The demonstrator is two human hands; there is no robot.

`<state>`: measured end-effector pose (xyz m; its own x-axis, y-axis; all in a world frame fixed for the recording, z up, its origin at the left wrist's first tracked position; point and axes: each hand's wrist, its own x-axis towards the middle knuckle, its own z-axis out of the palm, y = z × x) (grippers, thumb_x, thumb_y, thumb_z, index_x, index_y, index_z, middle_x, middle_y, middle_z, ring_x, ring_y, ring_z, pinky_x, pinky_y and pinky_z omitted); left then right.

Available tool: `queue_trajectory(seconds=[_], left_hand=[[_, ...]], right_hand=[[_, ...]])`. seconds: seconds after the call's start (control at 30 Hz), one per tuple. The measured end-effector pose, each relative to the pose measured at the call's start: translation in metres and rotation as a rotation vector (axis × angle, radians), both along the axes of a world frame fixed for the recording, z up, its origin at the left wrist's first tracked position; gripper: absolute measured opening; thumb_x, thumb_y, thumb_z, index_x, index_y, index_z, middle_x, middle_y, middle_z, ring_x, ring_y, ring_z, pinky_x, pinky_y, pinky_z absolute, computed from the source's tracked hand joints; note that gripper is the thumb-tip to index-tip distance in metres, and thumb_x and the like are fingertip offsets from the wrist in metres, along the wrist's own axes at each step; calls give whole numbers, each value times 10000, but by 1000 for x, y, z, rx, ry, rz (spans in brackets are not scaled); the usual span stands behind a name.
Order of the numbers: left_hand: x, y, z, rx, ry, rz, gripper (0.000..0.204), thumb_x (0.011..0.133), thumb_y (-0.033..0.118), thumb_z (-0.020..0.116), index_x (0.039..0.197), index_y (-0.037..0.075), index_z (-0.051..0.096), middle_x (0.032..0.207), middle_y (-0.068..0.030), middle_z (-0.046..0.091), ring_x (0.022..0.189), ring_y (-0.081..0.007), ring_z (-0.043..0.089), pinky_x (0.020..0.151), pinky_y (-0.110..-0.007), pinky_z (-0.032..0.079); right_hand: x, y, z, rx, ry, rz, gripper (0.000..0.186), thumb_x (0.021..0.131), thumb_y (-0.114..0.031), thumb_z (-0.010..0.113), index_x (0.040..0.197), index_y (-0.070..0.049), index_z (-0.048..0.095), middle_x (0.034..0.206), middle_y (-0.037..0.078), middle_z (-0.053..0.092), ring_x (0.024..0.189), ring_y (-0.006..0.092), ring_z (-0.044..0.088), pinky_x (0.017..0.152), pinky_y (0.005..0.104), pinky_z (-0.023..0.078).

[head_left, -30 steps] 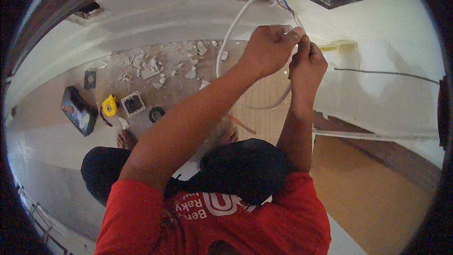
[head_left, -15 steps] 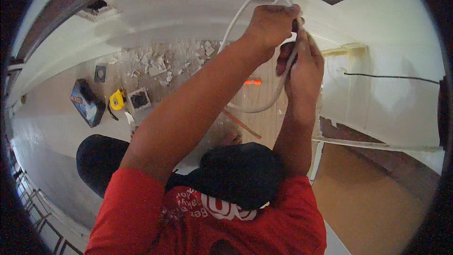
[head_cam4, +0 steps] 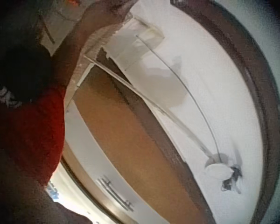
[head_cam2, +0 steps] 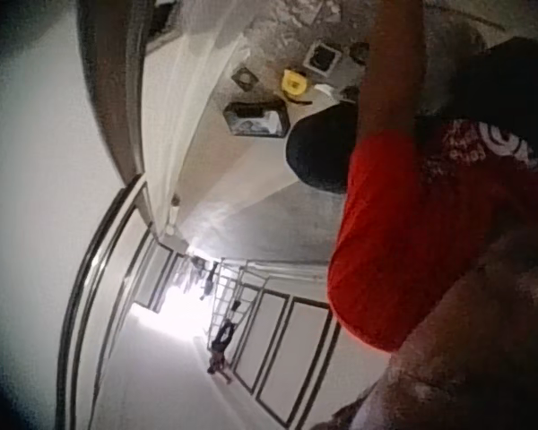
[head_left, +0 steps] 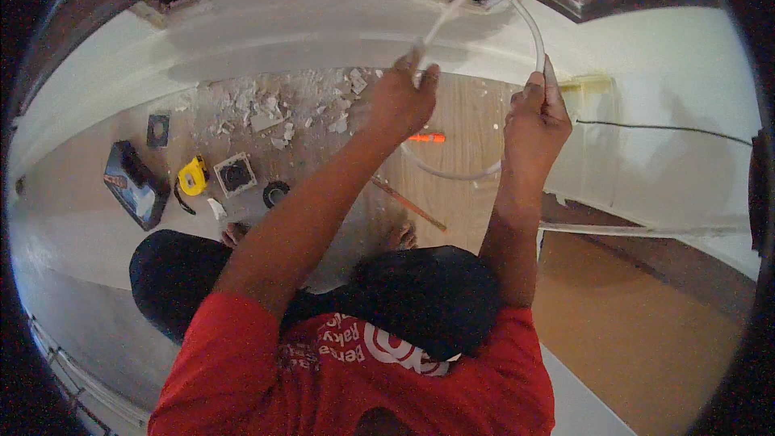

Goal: The person works on electrical wiring inside a wall opening by hand and using a tool. The person pulls wires through the opening, manipulates them with their fingers, and uses a red-handled tool to work on the wiring components.

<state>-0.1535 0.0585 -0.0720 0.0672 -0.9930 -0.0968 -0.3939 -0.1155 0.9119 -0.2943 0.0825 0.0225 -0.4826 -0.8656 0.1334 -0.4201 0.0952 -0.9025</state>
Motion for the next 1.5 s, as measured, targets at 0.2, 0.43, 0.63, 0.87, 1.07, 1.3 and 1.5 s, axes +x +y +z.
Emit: queue_trajectory(seconds=[0.2, 0.43, 0.63, 0.87, 1.07, 1.3, 1.5], left_hand=[[-4, -22, -15, 94, -15, -295, 617, 948, 411, 483, 1383, -18, 397, 1202, -294, 558, 1157, -425, 531, 996, -463, 419], [-2, -27, -5, 144, 100, -385, 744, 927, 494, 485, 1422, -42, 337, 1290, -305, 517, 1197, -423, 519, 1035, -424, 399], [6, -27, 2, 226, 180, -435, 827, 905, 542, 497, 1429, -67, 302, 1285, -324, 515, 1240, -397, 496, 1075, -412, 364], [9, -24, 10, 217, 146, -437, 891, 878, 566, 521, 1442, -72, 259, 1398, -318, 399, 1284, -430, 438, 1093, -411, 351], [16, -18, 18, 134, 192, -265, 742, 827, 473, 606, 1341, -35, 440, 1241, -306, 534, 1157, -414, 549, 1014, -430, 428], [36, -12, 28, -114, 440, 290, 327, 735, 267, 651, 873, -28, 687, 810, -242, 668, 831, -378, 667, 810, -429, 522], [57, -12, 34, -208, 413, 424, 265, 740, 217, 622, 770, -43, 668, 723, -240, 644, 703, -387, 649, 713, -449, 517]], right_hand=[[32, -42, -6, -137, 408, 202, 315, 930, -105, 565, 1229, -21, 617, 715, 87, 600, 597, 116, 490, 571, 281, 442], [-24, -103, -42, -191, 519, 396, 233, 925, -109, 563, 1116, -28, 668, 871, 150, 703, 694, 172, 632, 650, 309, 499], [5, -103, -47, -261, 640, 321, 276, 901, -190, 640, 1123, -30, 671, 890, 151, 712, 747, 205, 677, 679, 333, 522], [14, -120, -63, -353, 776, 351, 284, 923, -219, 619, 1077, 13, 671, 867, 219, 698, 739, 318, 696, 648, 362, 537], [25, -121, -62, -417, 872, 369, 304, 956, -217, 547, 1110, 26, 647, 965, 250, 680, 852, 348, 684, 740, 389, 528], [21, -118, -62, -352, 729, 452, 308, 961, -200, 531, 1123, 43, 630, 974, 229, 680, 854, 310, 669, 755, 375, 512], [23, -125, -54, -147, 641, 434, 331, 968, -213, 534, 1149, 48, 629, 776, 103, 640, 676, 177, 551, 635, 319, 462]])
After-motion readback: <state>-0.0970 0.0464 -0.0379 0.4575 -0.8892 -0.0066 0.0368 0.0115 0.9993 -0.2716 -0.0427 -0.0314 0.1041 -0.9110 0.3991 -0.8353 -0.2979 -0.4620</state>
